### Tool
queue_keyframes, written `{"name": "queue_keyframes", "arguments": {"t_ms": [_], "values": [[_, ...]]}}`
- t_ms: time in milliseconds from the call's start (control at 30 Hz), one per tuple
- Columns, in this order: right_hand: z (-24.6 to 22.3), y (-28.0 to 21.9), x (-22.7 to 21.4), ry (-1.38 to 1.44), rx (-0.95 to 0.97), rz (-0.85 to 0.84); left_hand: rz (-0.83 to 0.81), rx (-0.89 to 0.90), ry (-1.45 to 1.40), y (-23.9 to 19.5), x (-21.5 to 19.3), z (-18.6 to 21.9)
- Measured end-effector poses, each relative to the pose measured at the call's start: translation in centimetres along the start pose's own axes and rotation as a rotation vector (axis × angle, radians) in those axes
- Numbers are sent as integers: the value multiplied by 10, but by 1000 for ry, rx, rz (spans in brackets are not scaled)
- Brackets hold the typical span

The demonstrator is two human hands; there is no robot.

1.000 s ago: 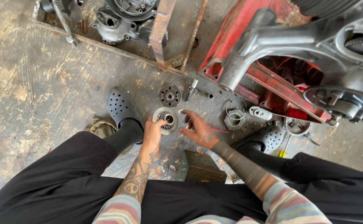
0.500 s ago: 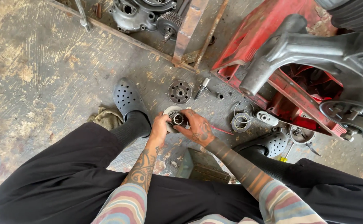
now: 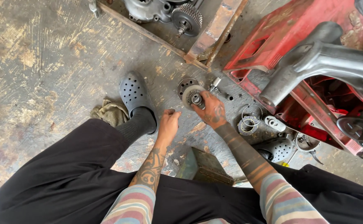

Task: Cleaning a motorcycle engine gear using a small brush

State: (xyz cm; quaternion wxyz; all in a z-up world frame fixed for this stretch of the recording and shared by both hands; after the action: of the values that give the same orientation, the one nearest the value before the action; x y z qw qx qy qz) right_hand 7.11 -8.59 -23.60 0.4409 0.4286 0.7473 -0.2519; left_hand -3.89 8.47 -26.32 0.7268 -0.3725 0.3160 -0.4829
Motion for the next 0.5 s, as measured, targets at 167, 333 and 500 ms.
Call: {"name": "queue_keyframes", "arguments": {"t_ms": [167, 333, 500], "values": [[11, 13, 18, -147, -30, -10, -20, -26, 84, -20, 2, 23], [10, 20, 26, -136, -34, -31, -43, -92, 114, -23, 7, 24], [2, 25, 25, -124, -43, -42, -58, -105, 121, -25, 9, 22]]}}
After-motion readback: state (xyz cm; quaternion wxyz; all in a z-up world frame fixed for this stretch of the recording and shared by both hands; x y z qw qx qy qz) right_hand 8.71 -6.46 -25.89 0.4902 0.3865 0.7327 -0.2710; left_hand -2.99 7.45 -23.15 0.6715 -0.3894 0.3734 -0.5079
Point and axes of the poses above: each hand's wrist, its own y-axis towards the middle knuckle, its own x-axis out of the palm, z = x × y, the point moved 4 cm from there along y, towards the middle knuckle, and after that the axes turned 8 degrees about -x, right-handed, at the moved point
